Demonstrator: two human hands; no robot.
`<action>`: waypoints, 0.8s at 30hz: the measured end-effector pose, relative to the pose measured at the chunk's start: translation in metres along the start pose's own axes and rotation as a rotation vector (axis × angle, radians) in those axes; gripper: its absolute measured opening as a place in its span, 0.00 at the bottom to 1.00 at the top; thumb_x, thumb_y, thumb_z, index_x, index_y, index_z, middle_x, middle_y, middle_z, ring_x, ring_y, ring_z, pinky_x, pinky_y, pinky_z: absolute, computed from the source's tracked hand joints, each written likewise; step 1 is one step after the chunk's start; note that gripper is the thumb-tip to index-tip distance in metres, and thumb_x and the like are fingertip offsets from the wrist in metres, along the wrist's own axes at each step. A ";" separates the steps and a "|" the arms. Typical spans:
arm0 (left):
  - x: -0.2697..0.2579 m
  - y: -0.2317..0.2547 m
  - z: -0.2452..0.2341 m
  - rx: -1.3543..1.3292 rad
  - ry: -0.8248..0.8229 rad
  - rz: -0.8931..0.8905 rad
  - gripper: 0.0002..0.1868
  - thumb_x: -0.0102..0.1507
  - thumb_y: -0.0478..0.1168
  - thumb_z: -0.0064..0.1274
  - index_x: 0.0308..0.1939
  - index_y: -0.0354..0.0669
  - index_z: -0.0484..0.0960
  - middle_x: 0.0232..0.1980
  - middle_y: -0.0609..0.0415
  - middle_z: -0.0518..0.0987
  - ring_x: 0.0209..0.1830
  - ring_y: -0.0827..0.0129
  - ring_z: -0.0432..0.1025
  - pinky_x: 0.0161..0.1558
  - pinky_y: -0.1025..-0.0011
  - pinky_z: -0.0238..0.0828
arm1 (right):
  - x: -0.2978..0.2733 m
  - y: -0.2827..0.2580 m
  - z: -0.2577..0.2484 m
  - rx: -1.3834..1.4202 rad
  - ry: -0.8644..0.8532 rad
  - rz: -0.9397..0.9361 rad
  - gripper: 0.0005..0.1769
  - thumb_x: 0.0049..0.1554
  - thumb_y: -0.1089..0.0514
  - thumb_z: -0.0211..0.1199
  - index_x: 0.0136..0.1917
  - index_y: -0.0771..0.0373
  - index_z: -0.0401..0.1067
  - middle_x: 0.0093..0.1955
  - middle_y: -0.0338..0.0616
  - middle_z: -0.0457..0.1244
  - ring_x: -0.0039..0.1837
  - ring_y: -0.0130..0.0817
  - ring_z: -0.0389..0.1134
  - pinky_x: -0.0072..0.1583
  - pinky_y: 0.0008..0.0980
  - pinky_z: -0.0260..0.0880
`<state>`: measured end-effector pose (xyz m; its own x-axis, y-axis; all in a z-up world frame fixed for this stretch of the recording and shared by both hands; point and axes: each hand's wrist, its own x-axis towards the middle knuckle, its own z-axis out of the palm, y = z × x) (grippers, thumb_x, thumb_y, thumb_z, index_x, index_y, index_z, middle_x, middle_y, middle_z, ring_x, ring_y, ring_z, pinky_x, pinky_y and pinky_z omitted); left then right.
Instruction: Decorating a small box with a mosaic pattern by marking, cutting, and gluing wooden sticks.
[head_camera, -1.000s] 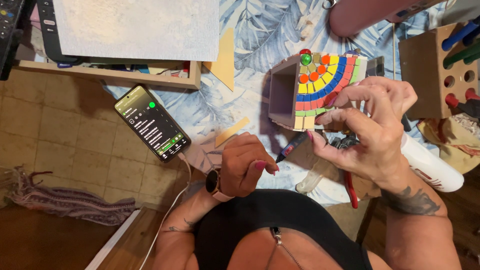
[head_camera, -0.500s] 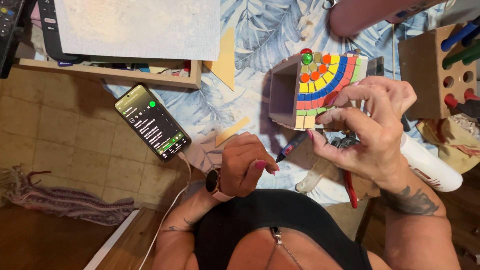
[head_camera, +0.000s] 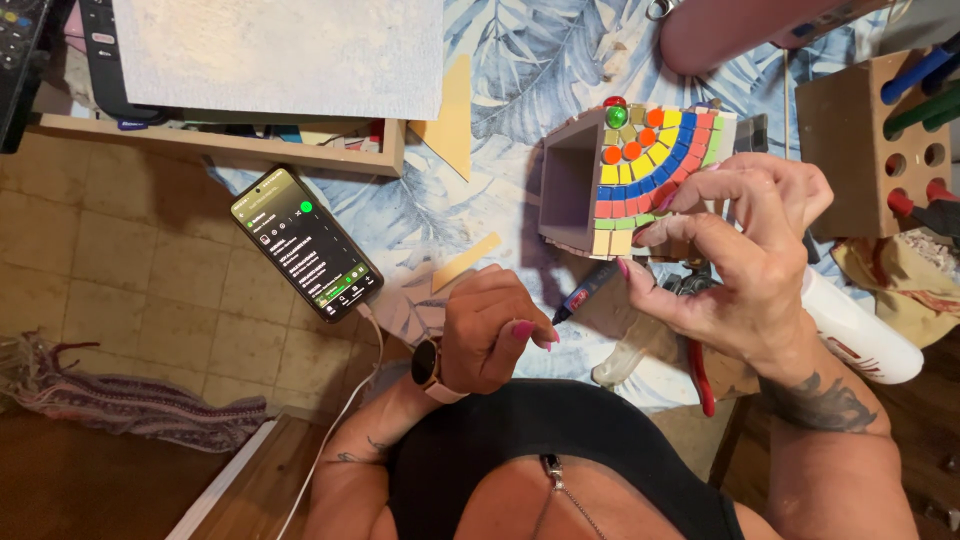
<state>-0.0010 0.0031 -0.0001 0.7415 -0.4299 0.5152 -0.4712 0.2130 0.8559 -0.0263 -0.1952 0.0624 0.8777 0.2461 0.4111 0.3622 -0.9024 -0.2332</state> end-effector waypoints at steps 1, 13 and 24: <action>0.000 0.000 0.000 0.000 0.000 0.000 0.23 0.63 0.43 0.25 0.19 0.42 0.71 0.17 0.62 0.70 0.17 0.72 0.61 0.26 0.72 0.52 | -0.003 0.003 0.001 0.000 0.000 0.000 0.12 0.43 0.53 0.66 0.31 0.60 0.66 0.42 0.47 0.58 0.50 0.47 0.55 0.54 0.43 0.47; -0.018 -0.004 -0.015 -0.015 0.081 -0.028 0.21 0.62 0.53 0.28 0.29 0.43 0.70 0.25 0.58 0.72 0.20 0.71 0.63 0.30 0.73 0.59 | -0.043 0.012 -0.030 0.077 0.089 0.201 0.09 0.50 0.63 0.62 0.41 0.70 0.66 0.44 0.53 0.55 0.50 0.42 0.53 0.50 0.34 0.54; -0.033 0.017 -0.022 0.366 0.365 -0.242 0.08 0.58 0.34 0.38 0.38 0.32 0.68 0.37 0.46 0.68 0.35 0.65 0.65 0.35 0.76 0.62 | -0.119 -0.004 -0.003 0.264 0.407 0.639 0.04 0.58 0.70 0.56 0.42 0.71 0.62 0.46 0.51 0.53 0.50 0.38 0.54 0.49 0.28 0.55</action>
<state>-0.0225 0.0403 -0.0017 0.9353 -0.0834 0.3439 -0.3538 -0.1994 0.9138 -0.1328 -0.2217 0.0169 0.7755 -0.4840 0.4055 -0.0646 -0.6996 -0.7116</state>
